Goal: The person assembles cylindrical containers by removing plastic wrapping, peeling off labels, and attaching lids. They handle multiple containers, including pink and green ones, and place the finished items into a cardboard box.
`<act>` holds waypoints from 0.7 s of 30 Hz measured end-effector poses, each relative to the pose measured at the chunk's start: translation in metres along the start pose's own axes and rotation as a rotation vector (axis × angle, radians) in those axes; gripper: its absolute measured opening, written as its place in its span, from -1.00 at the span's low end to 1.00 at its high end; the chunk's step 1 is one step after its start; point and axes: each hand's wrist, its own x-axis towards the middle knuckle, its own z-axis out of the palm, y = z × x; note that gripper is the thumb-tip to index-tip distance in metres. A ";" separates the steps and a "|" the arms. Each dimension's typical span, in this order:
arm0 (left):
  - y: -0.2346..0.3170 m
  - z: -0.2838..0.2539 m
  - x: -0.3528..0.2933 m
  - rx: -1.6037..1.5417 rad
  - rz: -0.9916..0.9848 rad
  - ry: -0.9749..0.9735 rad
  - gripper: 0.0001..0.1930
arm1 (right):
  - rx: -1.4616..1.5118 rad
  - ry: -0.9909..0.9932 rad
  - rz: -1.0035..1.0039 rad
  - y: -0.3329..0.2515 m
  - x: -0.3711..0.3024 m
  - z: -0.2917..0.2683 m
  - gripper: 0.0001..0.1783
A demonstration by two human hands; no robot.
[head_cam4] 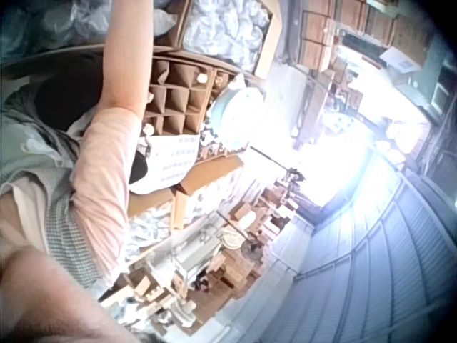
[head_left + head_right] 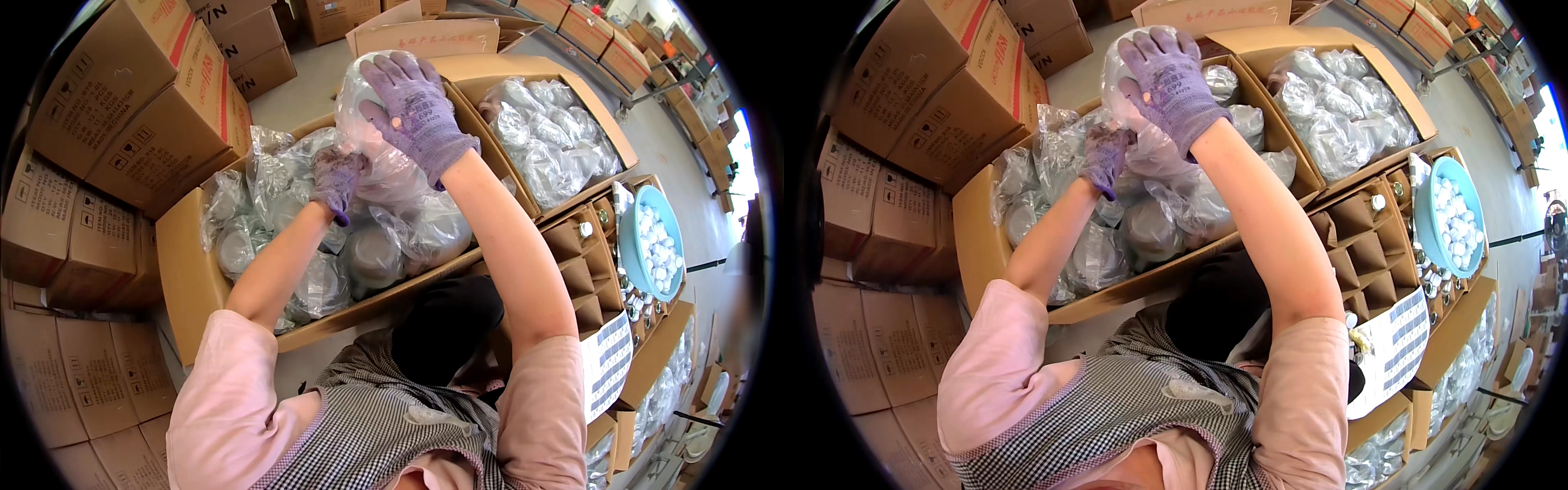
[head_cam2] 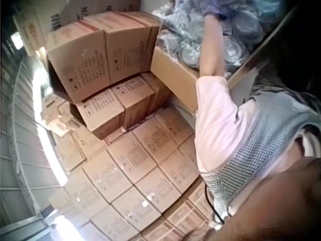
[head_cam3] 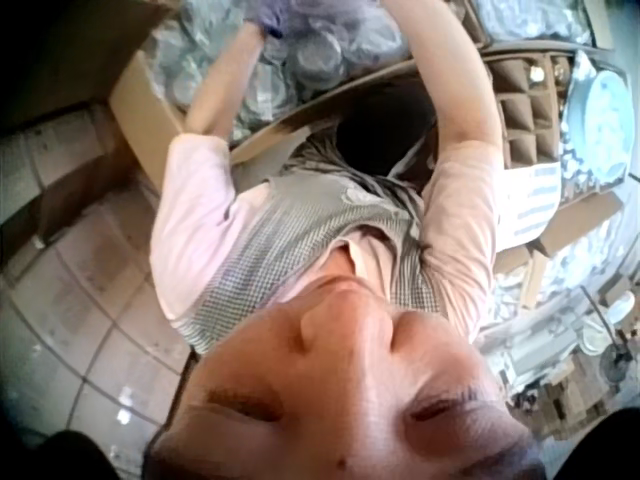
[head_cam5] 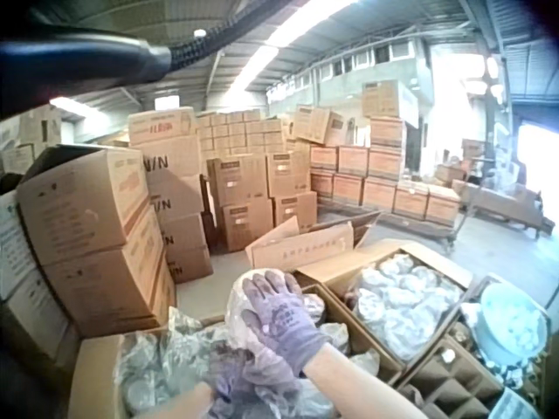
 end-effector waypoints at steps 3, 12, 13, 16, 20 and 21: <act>0.015 -0.013 -0.003 0.156 0.002 -0.118 -0.74 | 0.007 -0.094 0.028 -0.002 0.003 0.012 -0.45; 0.043 0.220 -0.008 -0.394 -0.392 0.001 -0.49 | 0.001 -0.445 0.186 0.040 -0.105 0.075 -0.25; 0.029 0.227 -0.002 -0.220 -0.257 -0.284 -0.50 | -0.016 -0.452 0.195 0.038 -0.115 0.083 -0.23; 0.028 0.209 -0.005 0.148 0.276 -0.771 -0.58 | -0.031 -0.708 0.312 0.044 -0.157 0.109 -0.19; 0.017 0.193 -0.007 0.088 0.227 -0.484 -0.59 | 0.080 -0.717 0.302 0.026 -0.154 0.138 -0.18; 0.029 0.168 -0.015 -0.078 0.133 -0.354 -0.58 | 0.121 -0.724 0.338 0.026 -0.168 0.141 -0.19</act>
